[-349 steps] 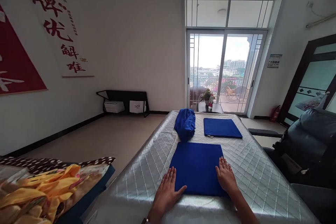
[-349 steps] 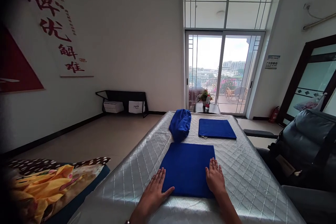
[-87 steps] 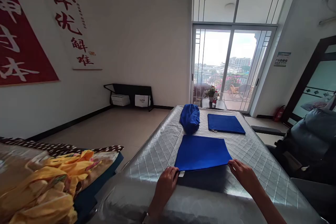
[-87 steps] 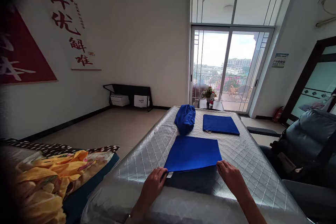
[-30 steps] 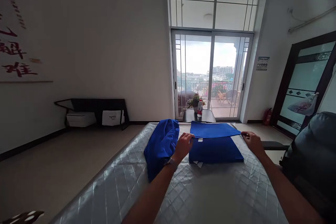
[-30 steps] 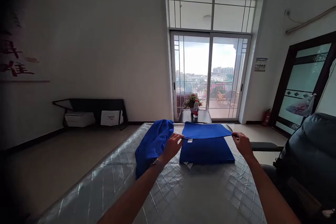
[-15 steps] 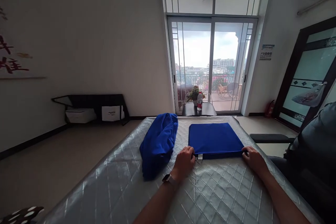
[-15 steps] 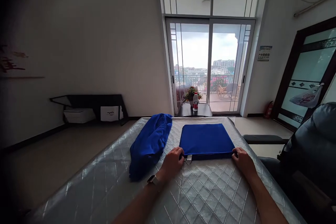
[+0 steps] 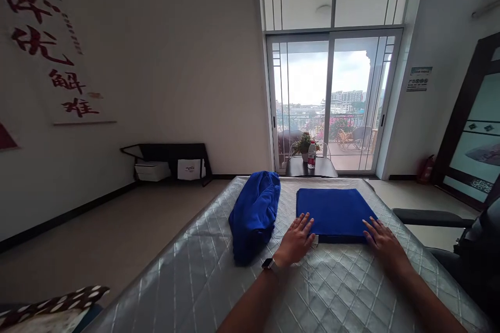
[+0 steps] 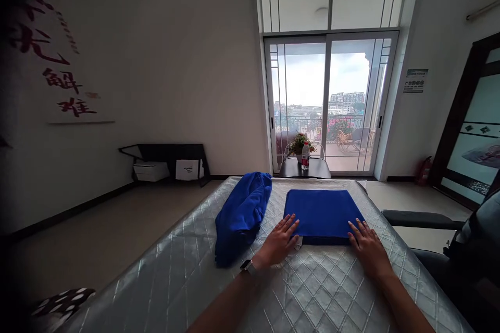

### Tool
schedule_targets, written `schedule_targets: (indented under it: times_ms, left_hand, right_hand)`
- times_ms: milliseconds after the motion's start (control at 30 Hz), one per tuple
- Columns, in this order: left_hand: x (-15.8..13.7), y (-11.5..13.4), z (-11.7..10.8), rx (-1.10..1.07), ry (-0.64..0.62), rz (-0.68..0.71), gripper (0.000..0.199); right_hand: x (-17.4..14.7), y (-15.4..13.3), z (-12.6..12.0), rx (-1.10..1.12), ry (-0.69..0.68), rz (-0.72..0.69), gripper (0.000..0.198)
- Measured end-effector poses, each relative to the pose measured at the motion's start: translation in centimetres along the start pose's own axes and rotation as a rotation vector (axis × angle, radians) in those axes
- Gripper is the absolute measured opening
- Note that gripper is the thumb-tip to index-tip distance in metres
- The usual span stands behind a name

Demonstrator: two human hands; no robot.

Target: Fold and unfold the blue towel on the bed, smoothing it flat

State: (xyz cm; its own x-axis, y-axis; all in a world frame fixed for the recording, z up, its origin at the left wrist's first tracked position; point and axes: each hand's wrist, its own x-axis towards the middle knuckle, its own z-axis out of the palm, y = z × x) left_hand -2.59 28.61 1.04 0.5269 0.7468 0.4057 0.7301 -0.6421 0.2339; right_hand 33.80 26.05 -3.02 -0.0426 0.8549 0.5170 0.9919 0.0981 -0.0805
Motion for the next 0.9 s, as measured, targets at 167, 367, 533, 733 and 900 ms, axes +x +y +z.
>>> schedule_targets:
  times_ms: [167,367,533,733,900]
  left_hand:
    - [-0.4,-0.6,0.1,-0.057,-0.263,-0.03,0.065]
    - [-0.4,-2.6,-7.4,-0.043,-0.335,-0.144,0.043]
    - [-2.2,-7.0,-14.4,0.092,-0.172,-0.416,0.03]
    - [-3.4,-9.7,-15.7,0.127,-0.32,-0.662,0.007]
    - [-3.0,-9.5,-15.4,0.09,-0.251,-0.67,0.01]
  right_hand:
    - [-0.9,1.6,1.9,0.019,-0.092,-0.041,0.055]
    - [-0.7,2.4,2.4,0.054,-0.072,-0.068,0.056]
    - [-0.7,2.2,1.9,0.08,-0.075,-0.044,0.056]
    - [-0.7,1.9,1.5,0.092,-0.095,0.003,0.059]
    - [-0.5,2.0,1.7,0.094,-0.075,-0.009,0.06]
